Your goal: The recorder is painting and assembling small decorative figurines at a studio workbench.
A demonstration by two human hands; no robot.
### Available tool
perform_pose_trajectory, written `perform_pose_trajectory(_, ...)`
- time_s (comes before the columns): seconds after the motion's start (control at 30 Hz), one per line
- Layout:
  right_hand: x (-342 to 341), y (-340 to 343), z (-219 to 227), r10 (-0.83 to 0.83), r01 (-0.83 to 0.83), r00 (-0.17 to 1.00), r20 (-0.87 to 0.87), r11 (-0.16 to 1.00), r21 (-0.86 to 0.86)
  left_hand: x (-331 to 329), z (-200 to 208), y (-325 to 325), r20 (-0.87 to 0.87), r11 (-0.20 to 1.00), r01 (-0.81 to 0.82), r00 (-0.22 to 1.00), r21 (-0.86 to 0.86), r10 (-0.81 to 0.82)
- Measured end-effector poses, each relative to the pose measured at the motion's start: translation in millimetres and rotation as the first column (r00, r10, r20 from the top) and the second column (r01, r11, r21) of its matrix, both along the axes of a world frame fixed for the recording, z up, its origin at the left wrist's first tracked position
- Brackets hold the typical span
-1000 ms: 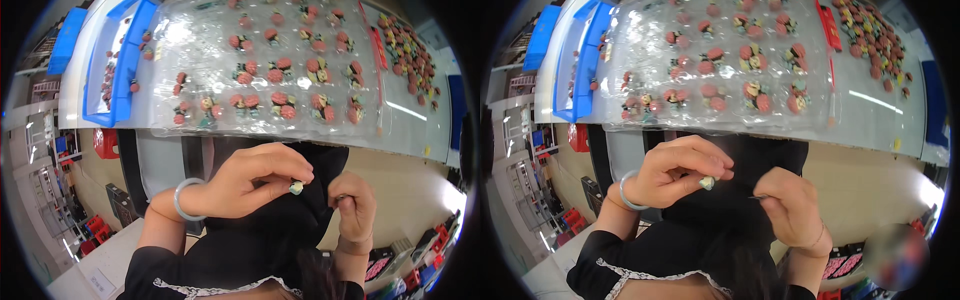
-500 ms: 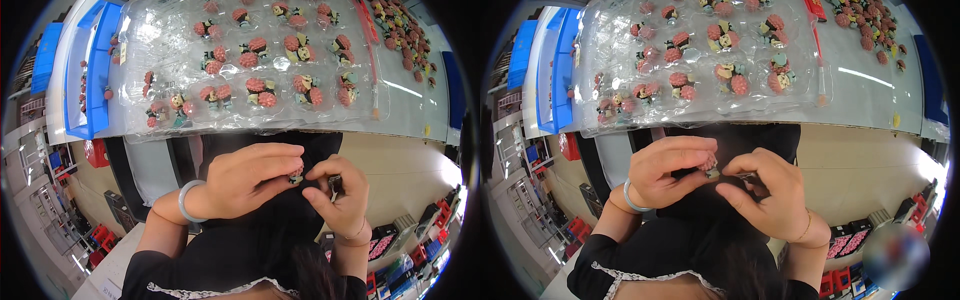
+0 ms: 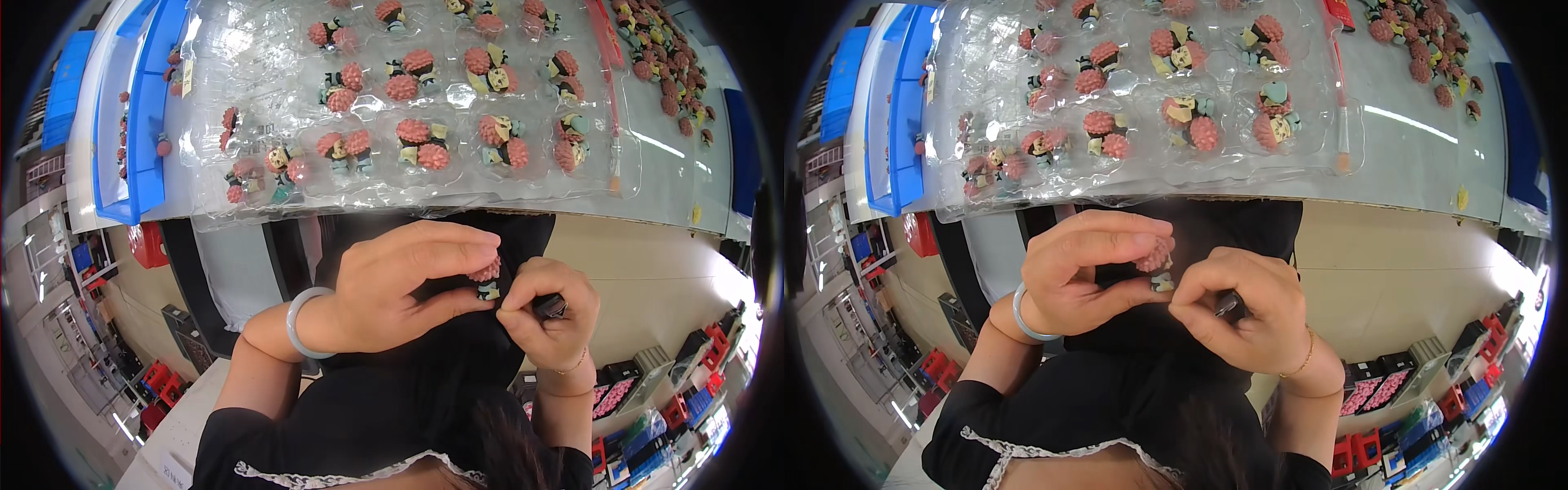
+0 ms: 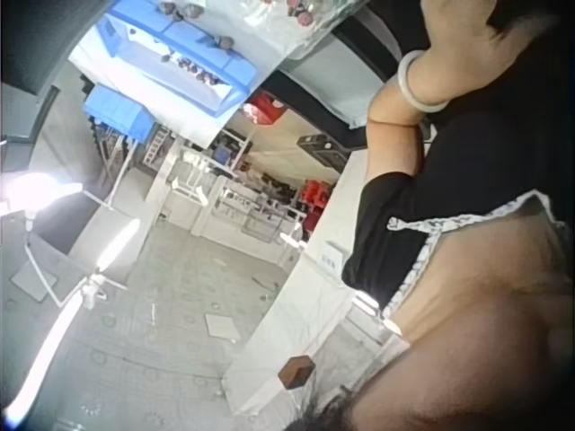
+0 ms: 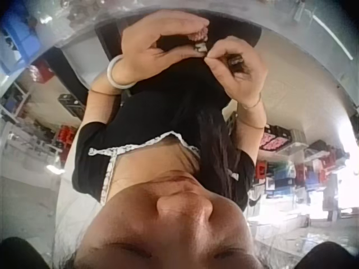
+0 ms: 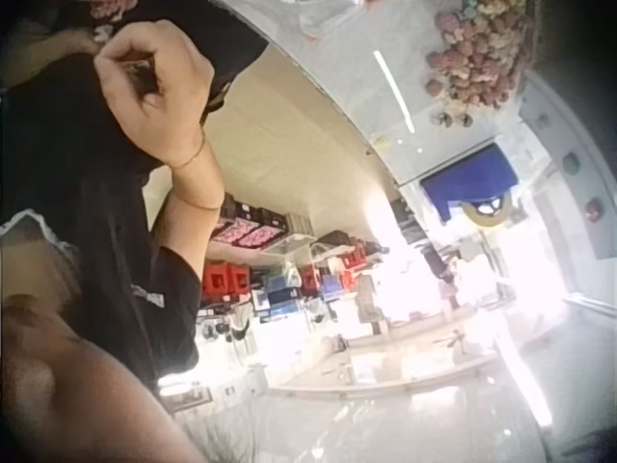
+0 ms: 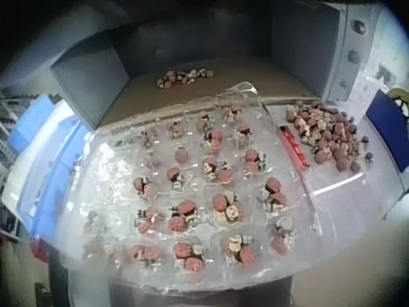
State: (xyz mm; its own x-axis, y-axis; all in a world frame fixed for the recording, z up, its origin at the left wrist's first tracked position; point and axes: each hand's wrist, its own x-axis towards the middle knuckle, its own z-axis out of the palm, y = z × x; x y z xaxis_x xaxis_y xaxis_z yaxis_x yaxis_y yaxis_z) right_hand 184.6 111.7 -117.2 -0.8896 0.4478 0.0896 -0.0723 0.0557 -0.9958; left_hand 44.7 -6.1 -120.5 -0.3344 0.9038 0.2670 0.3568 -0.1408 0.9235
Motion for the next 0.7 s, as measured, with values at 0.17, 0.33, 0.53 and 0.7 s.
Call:
perform_pose_trajectory(0.17, -1, -1, 1, -0.075, 0.074, 0.995, 0.073, 0.997, 0.014, 0, 2, 1, -0.036, 1.000, 0.017, 0.999, 0.003, -0.017)
perform_pose_trajectory(0.33, -2, -2, -2, -0.073, 0.065, 0.995, 0.071, 0.992, 0.105, 1, 1, 3, -0.116, 0.999, 0.033, 0.993, 0.031, -0.029)
perform_pose_trajectory(0.53, 2, -1, -10, -0.014, 0.008, 0.998, -0.059, 0.994, -0.105, 3, -2, 4, 0.077, 0.996, 0.068, 0.994, 0.063, -0.073)
perform_pose_trajectory(0.7, 1, -3, -14, -0.028, 0.002, 0.982, -0.187, 0.990, -0.138, 6, -4, 5, 0.111, 0.991, 0.081, 0.989, 0.107, -0.093)
